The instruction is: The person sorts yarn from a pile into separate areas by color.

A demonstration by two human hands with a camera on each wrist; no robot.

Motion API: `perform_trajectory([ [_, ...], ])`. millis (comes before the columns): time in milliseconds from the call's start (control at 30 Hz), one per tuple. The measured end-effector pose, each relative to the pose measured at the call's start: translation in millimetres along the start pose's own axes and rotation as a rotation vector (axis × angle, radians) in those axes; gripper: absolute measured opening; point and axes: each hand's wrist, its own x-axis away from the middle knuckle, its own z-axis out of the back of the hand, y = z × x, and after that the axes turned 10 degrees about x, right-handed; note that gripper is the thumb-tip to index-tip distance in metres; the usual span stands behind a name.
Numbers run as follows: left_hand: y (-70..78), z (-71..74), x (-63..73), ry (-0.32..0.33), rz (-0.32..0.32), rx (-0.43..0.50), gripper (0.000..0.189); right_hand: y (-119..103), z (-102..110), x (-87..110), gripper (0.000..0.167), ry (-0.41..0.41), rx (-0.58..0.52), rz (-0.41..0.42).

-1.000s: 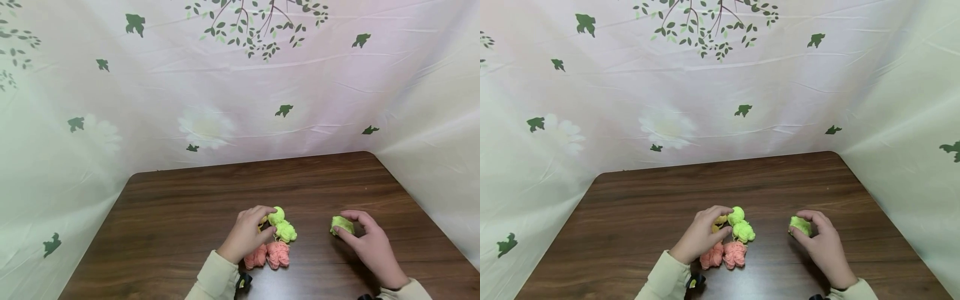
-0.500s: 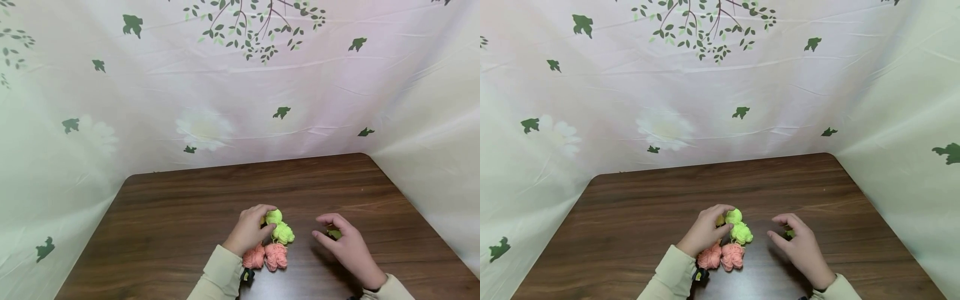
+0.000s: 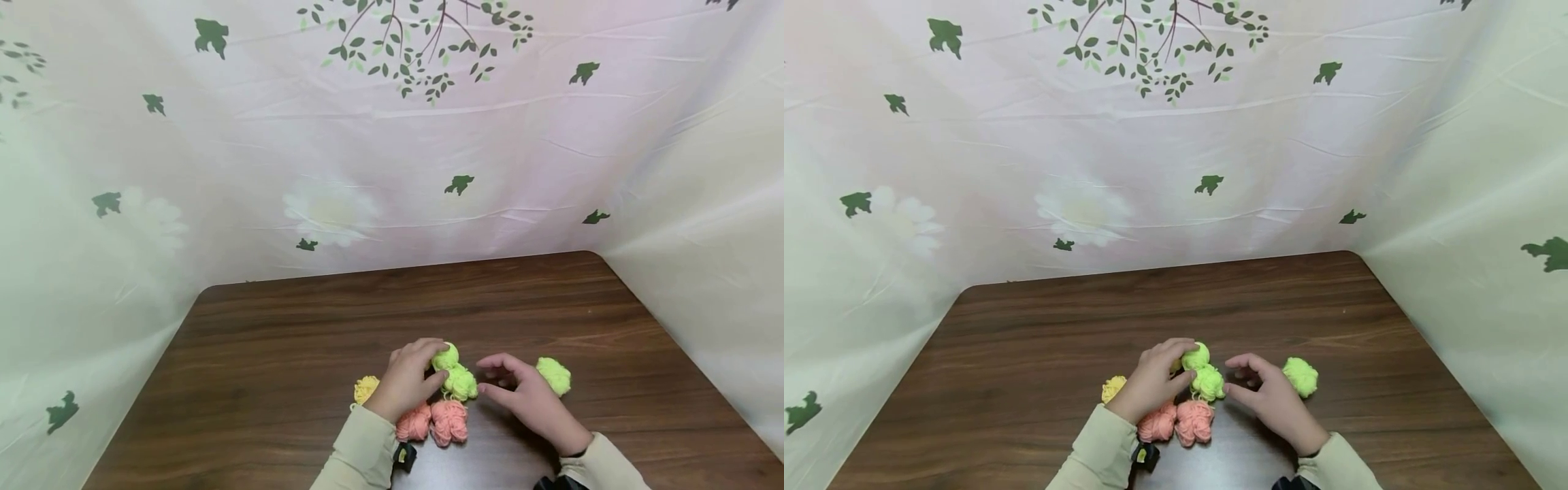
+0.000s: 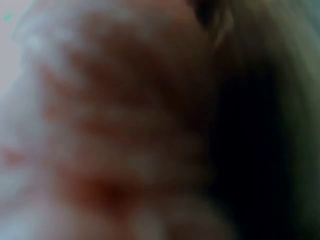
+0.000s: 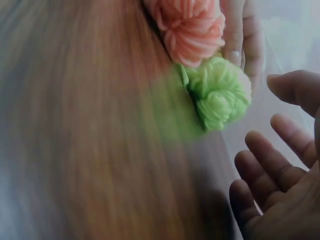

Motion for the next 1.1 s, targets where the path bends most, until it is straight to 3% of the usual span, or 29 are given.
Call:
perform_trajectory([
  [433,-4.3,-6.5,0.6,0.046,-0.009,0.008,0.037,1.5,-10.4,-6.4,0.035,-0.07,0.029,0.005],
  [867,-2.7,-8.5,-0.7,0.027,0.011,0.007,0.037,2.1,-17.1,-2.1,0.043,-0.022,0.137,0.082],
  [1100,-2.2,-9.5,-0.7,0.038,0.001,-0.037,0.033,0.9,-19.2,-2.7,0.051,-0.047,0.203,0.053],
])
